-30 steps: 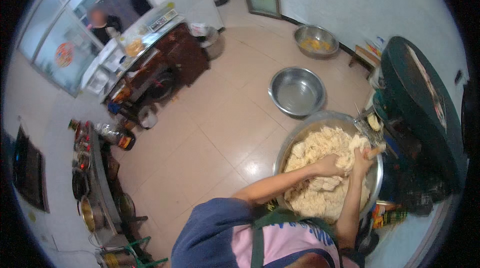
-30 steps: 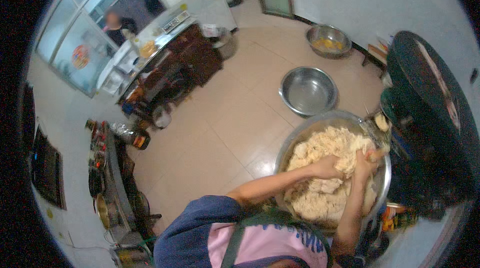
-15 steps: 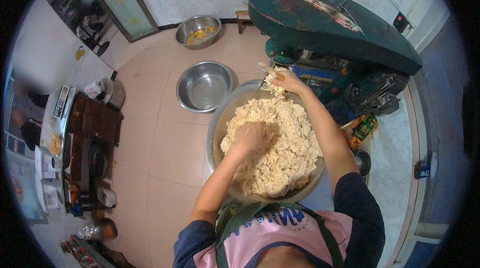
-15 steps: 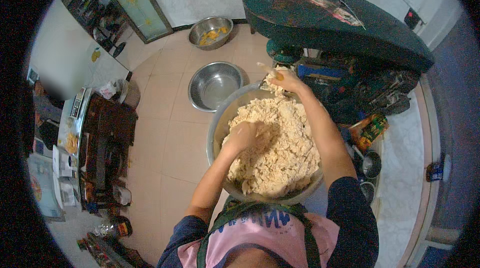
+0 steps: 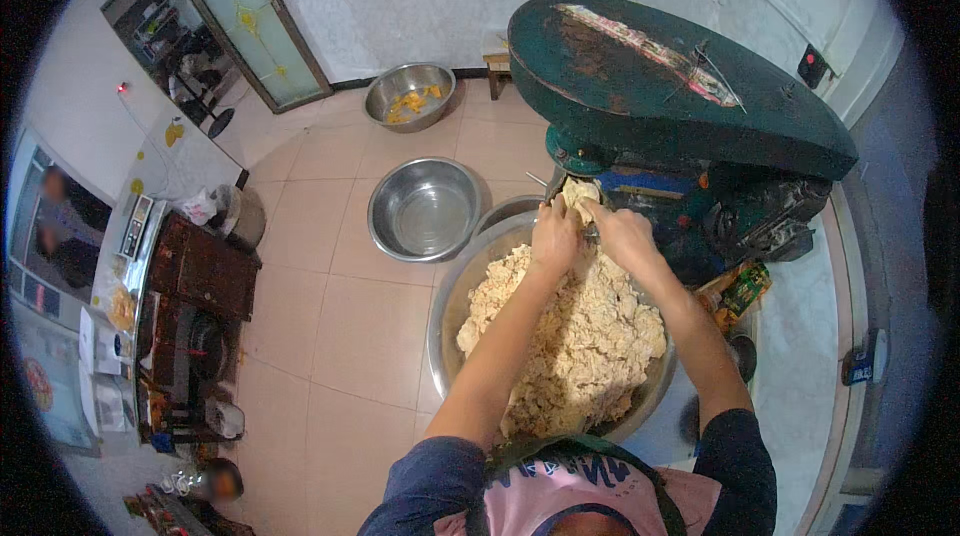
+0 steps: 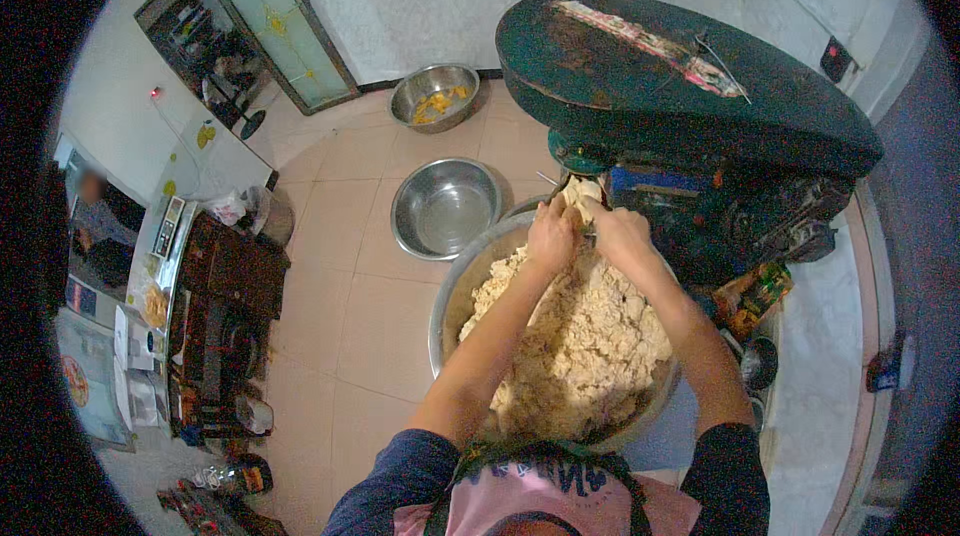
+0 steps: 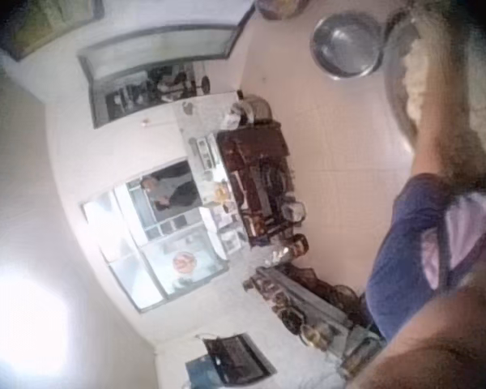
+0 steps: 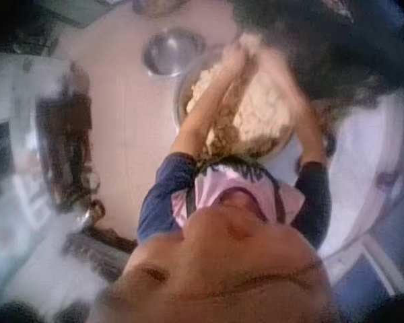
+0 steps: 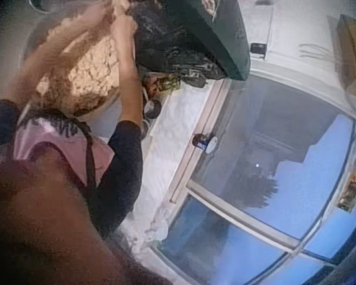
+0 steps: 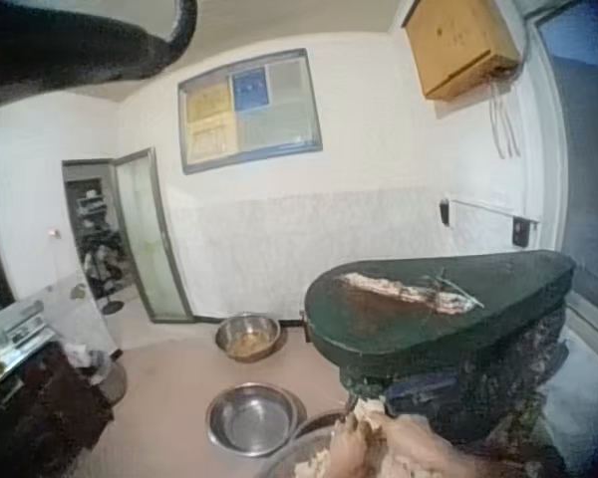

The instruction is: The person mixes dough by hand in a large bowl, feeds it into a noodle-making machine, and gathers the resulting long noodle strands into metal basins.

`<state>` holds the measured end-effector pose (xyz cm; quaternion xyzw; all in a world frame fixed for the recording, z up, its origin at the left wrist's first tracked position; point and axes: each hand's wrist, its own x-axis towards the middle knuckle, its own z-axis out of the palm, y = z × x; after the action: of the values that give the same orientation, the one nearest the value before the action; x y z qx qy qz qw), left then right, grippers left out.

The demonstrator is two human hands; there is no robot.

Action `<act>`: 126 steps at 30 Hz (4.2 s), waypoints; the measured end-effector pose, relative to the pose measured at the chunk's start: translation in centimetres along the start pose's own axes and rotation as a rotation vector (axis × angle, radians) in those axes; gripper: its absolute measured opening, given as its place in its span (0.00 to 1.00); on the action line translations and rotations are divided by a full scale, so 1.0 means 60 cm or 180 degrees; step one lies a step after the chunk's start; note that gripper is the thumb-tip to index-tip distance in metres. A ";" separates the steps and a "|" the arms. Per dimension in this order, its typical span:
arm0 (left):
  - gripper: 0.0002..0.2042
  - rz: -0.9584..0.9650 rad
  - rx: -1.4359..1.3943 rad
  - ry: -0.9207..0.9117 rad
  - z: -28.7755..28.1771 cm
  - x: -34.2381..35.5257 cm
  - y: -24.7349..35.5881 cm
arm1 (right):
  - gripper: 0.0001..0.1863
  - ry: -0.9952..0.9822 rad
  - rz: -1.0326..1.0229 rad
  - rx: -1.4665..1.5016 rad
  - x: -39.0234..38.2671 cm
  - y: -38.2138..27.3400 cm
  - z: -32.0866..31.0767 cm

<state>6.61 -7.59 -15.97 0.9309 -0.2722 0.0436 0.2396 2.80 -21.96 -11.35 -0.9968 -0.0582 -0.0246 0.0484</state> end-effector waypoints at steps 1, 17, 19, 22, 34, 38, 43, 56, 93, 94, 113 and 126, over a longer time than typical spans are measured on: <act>0.14 0.0126 0.0065 0.0416 0.029 0.000 -0.033 | 0.25 0.0097 -0.0021 -0.0031 0.013 -0.024 0.015; 0.16 -0.0110 0.0525 -0.0085 0.050 -0.010 -0.001 | 0.17 -0.0397 0.0313 -0.0039 0.047 -0.057 -0.043; 0.19 -0.0101 0.0470 -0.0221 0.034 0.007 0.010 | 0.12 0.0588 0.0224 -0.0160 0.087 0.015 0.065; 0.22 -0.0053 0.0928 -0.0011 0.051 -0.025 -0.030 | 0.12 0.0384 0.0017 -0.0313 0.109 -0.016 0.092; 0.28 -0.0059 0.1301 -0.0838 -0.019 -0.035 -0.003 | 0.14 0.0475 0.0154 -0.0095 0.103 -0.036 0.066; 0.30 -0.0124 0.0872 -0.0910 -0.020 -0.018 0.021 | 0.14 0.0314 0.0138 -0.0054 0.101 0.038 0.044; 0.31 -0.0147 0.0769 -0.0495 0.008 -0.025 -0.018 | 0.09 0.0302 0.0391 0.0099 0.109 -0.020 0.090; 0.45 0.0055 0.1565 -0.1173 -0.013 0.023 -0.004 | 0.12 0.0102 0.0481 0.0377 0.056 -0.037 -0.010; 0.06 0.0247 -0.1435 0.0140 -0.122 -0.335 -0.136 | 0.18 0.0793 0.0344 0.0129 0.062 -0.049 0.057; 0.05 0.0105 -0.1421 0.0123 -0.125 -0.365 -0.148 | 0.18 0.0695 0.0273 0.0123 0.054 -0.079 0.031; 0.01 -0.0782 -0.0960 0.0837 -0.095 -0.438 -0.131 | 0.16 -0.0276 0.1123 0.0116 0.039 -0.086 -0.036; 0.09 -0.1066 -0.0821 0.0265 -0.093 -0.430 -0.118 | 0.06 0.0146 0.0310 -0.0667 0.117 -0.013 0.050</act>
<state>-11.25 12.79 -19.48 0.9221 -0.1069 0.0065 0.3717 9.79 -20.09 -13.85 -0.9972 -0.0058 -0.0509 -0.0536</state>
